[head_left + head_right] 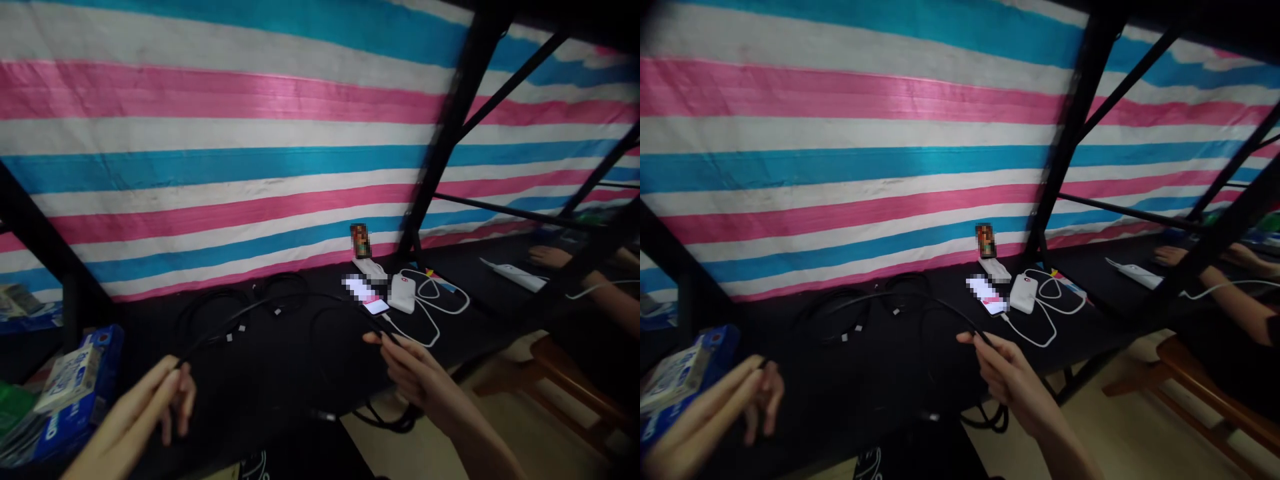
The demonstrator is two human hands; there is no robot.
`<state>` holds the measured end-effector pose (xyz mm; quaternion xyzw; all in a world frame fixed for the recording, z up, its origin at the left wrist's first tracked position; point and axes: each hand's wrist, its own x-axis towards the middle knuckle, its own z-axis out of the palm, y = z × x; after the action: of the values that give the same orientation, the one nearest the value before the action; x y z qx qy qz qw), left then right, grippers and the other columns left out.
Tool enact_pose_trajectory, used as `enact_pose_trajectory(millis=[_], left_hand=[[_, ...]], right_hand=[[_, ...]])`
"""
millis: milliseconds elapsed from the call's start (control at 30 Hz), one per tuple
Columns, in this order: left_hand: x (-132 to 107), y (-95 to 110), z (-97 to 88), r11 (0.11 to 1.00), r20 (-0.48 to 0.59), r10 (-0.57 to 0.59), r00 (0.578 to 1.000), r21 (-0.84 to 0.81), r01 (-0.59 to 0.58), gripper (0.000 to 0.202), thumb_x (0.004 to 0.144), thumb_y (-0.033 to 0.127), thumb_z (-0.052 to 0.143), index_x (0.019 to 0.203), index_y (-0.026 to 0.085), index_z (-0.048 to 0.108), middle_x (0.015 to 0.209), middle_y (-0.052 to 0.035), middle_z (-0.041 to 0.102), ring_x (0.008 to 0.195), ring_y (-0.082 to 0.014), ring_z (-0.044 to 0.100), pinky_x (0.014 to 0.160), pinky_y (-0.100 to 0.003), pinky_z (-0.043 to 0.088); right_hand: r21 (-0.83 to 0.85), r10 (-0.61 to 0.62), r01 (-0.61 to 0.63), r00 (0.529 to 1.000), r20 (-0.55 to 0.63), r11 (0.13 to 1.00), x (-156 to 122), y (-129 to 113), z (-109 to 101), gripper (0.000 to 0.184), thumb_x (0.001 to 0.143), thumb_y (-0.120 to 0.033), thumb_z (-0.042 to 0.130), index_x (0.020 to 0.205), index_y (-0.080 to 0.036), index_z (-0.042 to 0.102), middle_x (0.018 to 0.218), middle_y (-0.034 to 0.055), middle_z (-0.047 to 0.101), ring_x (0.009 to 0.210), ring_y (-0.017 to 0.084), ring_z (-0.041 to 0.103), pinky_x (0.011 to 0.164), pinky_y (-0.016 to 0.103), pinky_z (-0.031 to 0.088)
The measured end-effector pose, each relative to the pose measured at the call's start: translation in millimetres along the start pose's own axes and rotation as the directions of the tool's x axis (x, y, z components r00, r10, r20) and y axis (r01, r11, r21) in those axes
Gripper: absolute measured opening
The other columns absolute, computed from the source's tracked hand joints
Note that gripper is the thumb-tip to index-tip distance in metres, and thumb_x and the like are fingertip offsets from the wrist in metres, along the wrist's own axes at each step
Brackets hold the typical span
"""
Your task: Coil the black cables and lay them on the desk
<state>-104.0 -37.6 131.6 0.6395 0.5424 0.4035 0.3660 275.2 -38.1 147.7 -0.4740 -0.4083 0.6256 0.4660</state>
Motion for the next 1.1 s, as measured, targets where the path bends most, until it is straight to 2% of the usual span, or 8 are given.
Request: enact_pose_trajectory(millis=[133,233,567,700,767,933,1000,1100], left_hand=[[-13,30,39.7,0.982,0.056,-0.171,0.984,-0.074,0.175,0.053,0.074,0.066,0.043,0.106,0.024,0.045,0.05,0.0037,0.055,0.033,-0.0133,0.048,0.03,-0.021,0.038],[-12,42,44.7,0.983,0.014,-0.174,0.985,-0.056,0.175,0.054,0.075,0.065,0.044,0.109,0.024,0.041,0.049,0.0061,0.051,0.031,-0.012,0.045,0.027,-0.019,0.03],[-4,57,57.3,0.99,0.065,0.079,0.995,0.109,-0.086,0.036,0.08,0.052,0.047,0.101,0.023,0.052,0.051,0.0049,0.048,0.051,-0.0138,0.052,0.06,-0.027,0.047],[-16,65,75.0,0.96,0.097,0.23,0.968,0.142,-0.242,0.069,0.063,0.051,0.069,0.123,0.031,0.044,0.101,-0.0064,0.061,0.096,-0.0264,0.059,0.09,-0.044,0.045],[-24,74,84.7,0.946,0.162,0.277,0.947,0.129,-0.298,0.102,0.049,0.048,0.079,0.136,0.034,0.028,0.134,-0.0115,0.044,0.12,-0.0345,0.045,0.097,-0.05,0.04],[-31,96,99.1,0.917,0.147,0.336,0.931,0.173,-0.358,0.133,0.039,0.044,0.085,0.143,0.034,0.004,0.148,-0.0143,0.023,0.13,-0.0394,0.031,0.1,-0.057,0.035],[-25,100,99.9,0.912,0.068,0.349,0.935,0.207,-0.355,0.127,0.042,0.045,0.084,0.143,0.034,0.008,0.14,-0.014,0.035,0.125,-0.0367,0.039,0.099,-0.055,0.037],[-13,97,100.7,0.948,-0.028,0.298,0.954,0.123,-0.293,0.077,0.066,0.04,0.071,0.134,0.028,0.035,0.098,-0.0063,0.062,0.093,-0.0234,0.06,0.087,-0.041,0.047]], right_hand=[[0.033,0.05,-0.05,0.999,0.004,0.998,-10,15,-12,0.052,0.07,-0.054,0.068,0.111,-0.022,0.064,0.053,-0.0095,0.019,0.043,0.003,0.01,0.037,0.017,0.007],[0.01,0.081,-0.081,0.997,0.009,0.997,-31,21,-23,0.057,0.071,-0.056,0.065,0.119,-0.025,0.06,0.053,-0.0087,0.025,0.042,0.002,0.012,0.038,0.018,0.007],[-0.053,0.032,-0.034,0.999,-0.044,0.998,-92,-2,-31,0.049,0.078,-0.055,0.058,0.12,-0.031,0.059,0.051,-0.0034,0.039,0.04,0.007,0.023,0.036,0.02,0.017],[-0.173,-0.011,0.033,0.992,0.127,0.984,-99,-28,-1,0.046,0.08,-0.05,0.059,0.12,-0.027,0.059,0.059,-0.001,0.052,0.039,0.005,0.033,0.037,0.019,0.026],[-0.264,-0.051,0.132,0.955,0.293,0.955,-93,-40,19,0.045,0.082,-0.046,0.059,0.121,-0.025,0.058,0.057,-0.0018,0.053,0.041,0.005,0.041,0.039,0.018,0.031],[-0.334,-0.253,0.423,0.857,0.448,0.842,-59,-56,51,0.042,0.077,-0.031,0.067,0.117,-0.019,0.06,0.049,-0.0056,0.052,0.042,0.006,0.046,0.043,0.017,0.034],[-0.329,-0.344,0.49,0.844,0.412,0.808,-46,-57,55,0.035,0.078,-0.028,0.066,0.111,-0.017,0.063,0.046,-0.0059,0.05,0.041,0.006,0.044,0.043,0.018,0.033],[-0.233,-0.476,0.551,0.823,0.309,0.801,-29,-57,53,0.022,0.078,-0.03,0.064,0.097,-0.018,0.068,0.042,-0.0075,0.043,0.036,0.004,0.033,0.037,0.018,0.026]])
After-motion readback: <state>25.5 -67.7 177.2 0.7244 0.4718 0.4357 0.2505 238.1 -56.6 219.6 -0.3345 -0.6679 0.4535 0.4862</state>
